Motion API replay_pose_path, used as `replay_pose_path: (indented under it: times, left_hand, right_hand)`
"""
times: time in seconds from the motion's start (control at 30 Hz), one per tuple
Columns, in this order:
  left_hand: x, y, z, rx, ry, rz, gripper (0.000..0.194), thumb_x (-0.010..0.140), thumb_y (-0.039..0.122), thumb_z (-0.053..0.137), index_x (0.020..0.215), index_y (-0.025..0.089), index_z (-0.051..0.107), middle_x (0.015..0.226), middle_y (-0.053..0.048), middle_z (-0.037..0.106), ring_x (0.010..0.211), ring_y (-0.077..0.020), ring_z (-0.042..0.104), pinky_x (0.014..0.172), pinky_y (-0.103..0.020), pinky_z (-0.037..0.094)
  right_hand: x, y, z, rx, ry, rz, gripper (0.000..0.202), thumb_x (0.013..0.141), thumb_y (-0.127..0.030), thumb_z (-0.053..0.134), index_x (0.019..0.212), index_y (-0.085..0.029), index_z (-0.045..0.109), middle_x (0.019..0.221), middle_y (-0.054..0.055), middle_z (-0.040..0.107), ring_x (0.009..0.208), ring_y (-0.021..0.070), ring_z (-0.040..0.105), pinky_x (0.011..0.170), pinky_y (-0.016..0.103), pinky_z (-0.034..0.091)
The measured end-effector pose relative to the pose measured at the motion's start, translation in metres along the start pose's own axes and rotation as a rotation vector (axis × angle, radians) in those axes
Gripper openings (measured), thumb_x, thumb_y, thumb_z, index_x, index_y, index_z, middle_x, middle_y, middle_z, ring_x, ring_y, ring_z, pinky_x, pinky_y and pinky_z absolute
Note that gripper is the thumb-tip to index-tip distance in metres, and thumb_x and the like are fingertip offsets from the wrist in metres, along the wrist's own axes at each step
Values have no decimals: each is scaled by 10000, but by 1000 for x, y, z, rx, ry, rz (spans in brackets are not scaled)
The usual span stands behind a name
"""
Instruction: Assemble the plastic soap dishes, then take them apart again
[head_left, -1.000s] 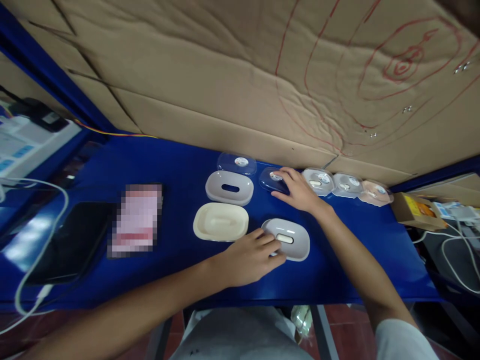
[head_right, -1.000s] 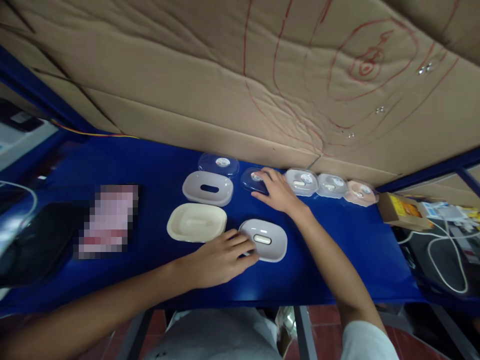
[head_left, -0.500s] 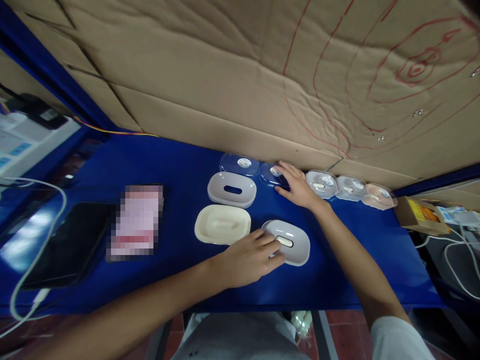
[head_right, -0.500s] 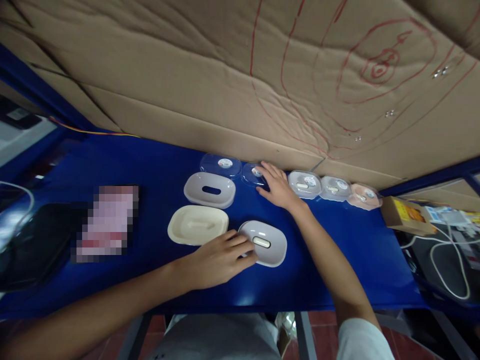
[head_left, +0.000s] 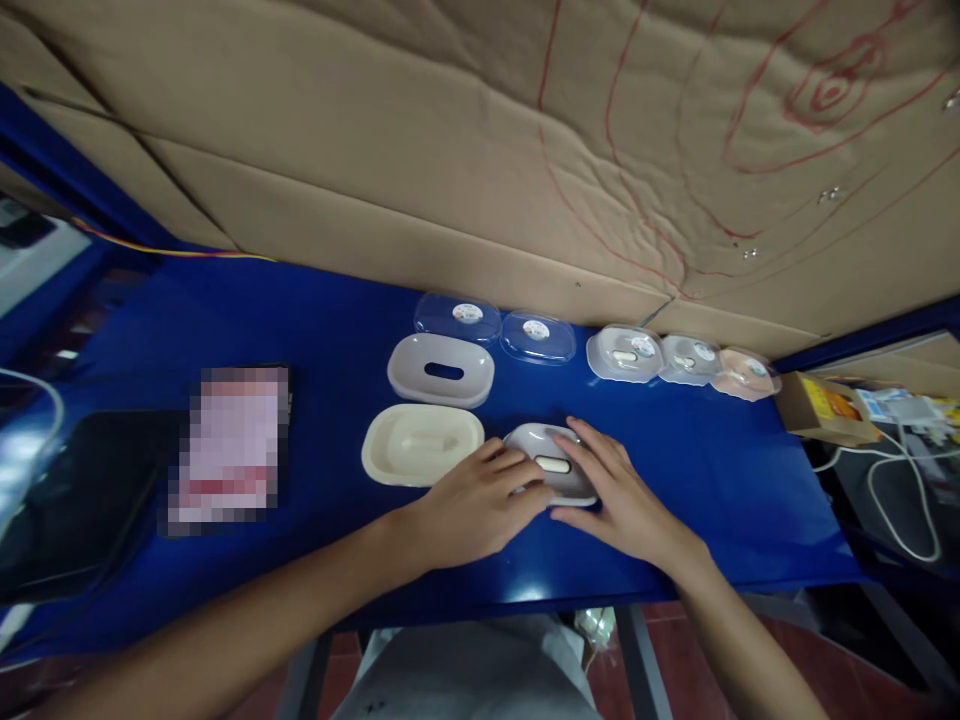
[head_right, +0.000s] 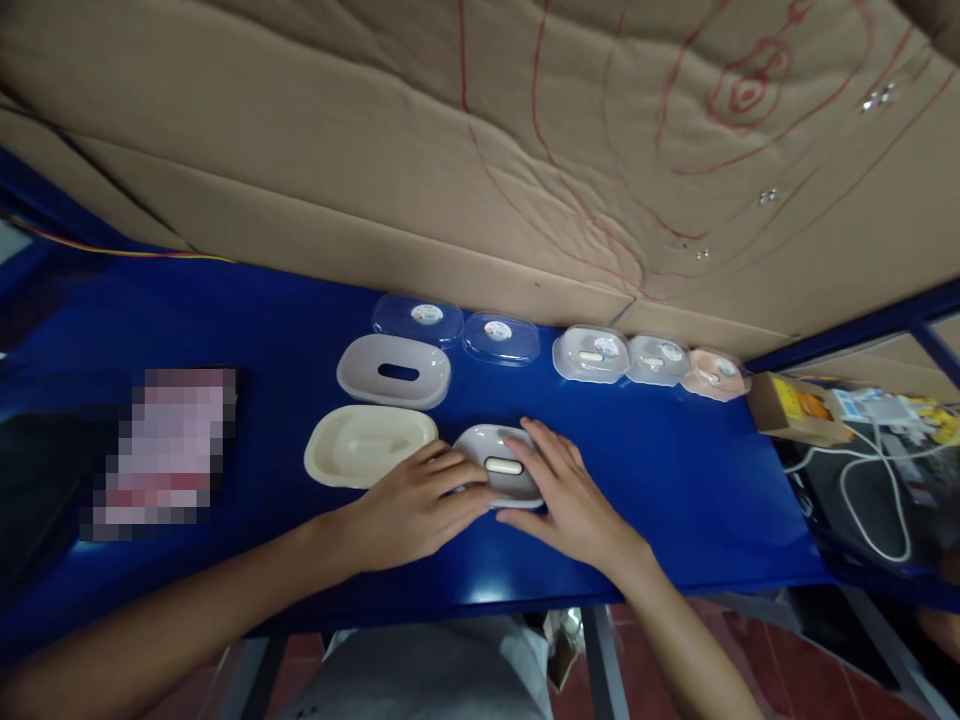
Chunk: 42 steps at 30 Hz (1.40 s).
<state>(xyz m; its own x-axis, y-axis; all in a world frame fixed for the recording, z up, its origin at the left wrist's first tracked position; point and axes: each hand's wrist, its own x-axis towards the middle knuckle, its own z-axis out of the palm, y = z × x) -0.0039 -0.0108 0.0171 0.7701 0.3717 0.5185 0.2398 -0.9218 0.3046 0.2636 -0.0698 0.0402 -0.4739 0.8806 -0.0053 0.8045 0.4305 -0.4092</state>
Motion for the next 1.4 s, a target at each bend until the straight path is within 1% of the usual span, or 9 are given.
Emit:
replay_pose_path:
  times: [0.1, 0.2, 0.27, 0.57, 0.77, 1.0, 1.1, 1.27, 1.4]
  left_hand:
    - [1, 1, -1, -101, 89, -112, 180, 1060, 243, 662, 1236, 207, 681, 1260, -90, 686, 1148, -247, 654, 981, -404, 500]
    - [1, 2, -2, -326, 69, -312, 719, 947, 364, 835, 1556, 234, 476, 1574, -169, 517, 1462, -320, 535, 1166, -479, 502]
    - [1, 3, 0, -493, 12, -381, 961, 887, 378, 896, 1646, 248, 321, 1628, -186, 482, 1506, -324, 517, 1205, -501, 502]
    - [-4, 14, 9, -641, -77, -441, 1045, 853, 311, 912, 1652, 233, 243, 1641, -209, 490, 1481, -335, 562, 1186, -523, 530]
    - [-5, 18, 12, -522, -39, -355, 986, 865, 173, 850, 1652, 233, 259, 1585, -187, 536, 1463, -323, 553, 1204, -533, 504]
    - [-9, 20, 15, -198, -99, -329, 798, 866, 87, 735, 1599, 179, 433, 1594, -215, 510, 1480, -376, 515, 1203, -582, 488]
    - [-8, 22, 17, -46, -107, -213, 585, 904, 127, 721, 1472, 154, 583, 1640, -243, 462, 1523, -412, 463, 1218, -606, 457]
    - [-7, 21, 16, 98, -141, 21, 137, 990, 176, 687, 1119, 174, 735, 1373, -125, 684, 1280, -294, 634, 1175, -466, 468]
    - [-6, 15, 6, 205, -233, 58, 126, 981, 265, 706, 1041, 155, 716, 1283, -128, 704, 1106, -293, 668, 1039, -465, 501]
  right_hand:
    - [-1, 5, 8, 68, 84, 10, 836, 1005, -570, 716, 1707, -405, 293, 1744, 127, 413, 1609, 377, 412, 1248, 642, 448]
    - [-10, 6, 8, 160, 156, 17, 844, 967, -602, 747, 1682, -427, 335, 1717, 120, 445, 1585, 394, 443, 1227, 655, 477]
    - [-20, 4, 9, 194, 191, 23, 822, 963, -618, 736, 1671, -436, 360, 1721, 119, 437, 1577, 415, 449, 1216, 678, 482]
    - [-45, 9, 16, 270, 204, 63, 700, 1014, -694, 590, 1633, -406, 441, 1685, 109, 510, 1545, 408, 501, 1171, 642, 530]
    - [-57, 15, 13, 244, 286, 76, 677, 993, -702, 615, 1583, -385, 515, 1684, 121, 513, 1527, 433, 520, 1163, 671, 525]
    - [-65, 68, -8, 139, 484, 300, 564, 980, -533, 722, 1500, -384, 563, 1692, 118, 491, 1578, 423, 456, 1243, 724, 420]
    - [-48, 85, -9, 60, 420, 309, 604, 957, -533, 765, 1492, -354, 551, 1705, 136, 463, 1600, 405, 426, 1272, 729, 375]
    - [1, 81, -8, 72, 257, 212, 670, 976, -557, 747, 1558, -341, 492, 1766, 147, 357, 1654, 390, 330, 1287, 710, 361]
    - [37, 68, -12, 151, 168, 104, 816, 976, -589, 741, 1660, -356, 362, 1808, 133, 265, 1697, 368, 219, 1322, 677, 318]
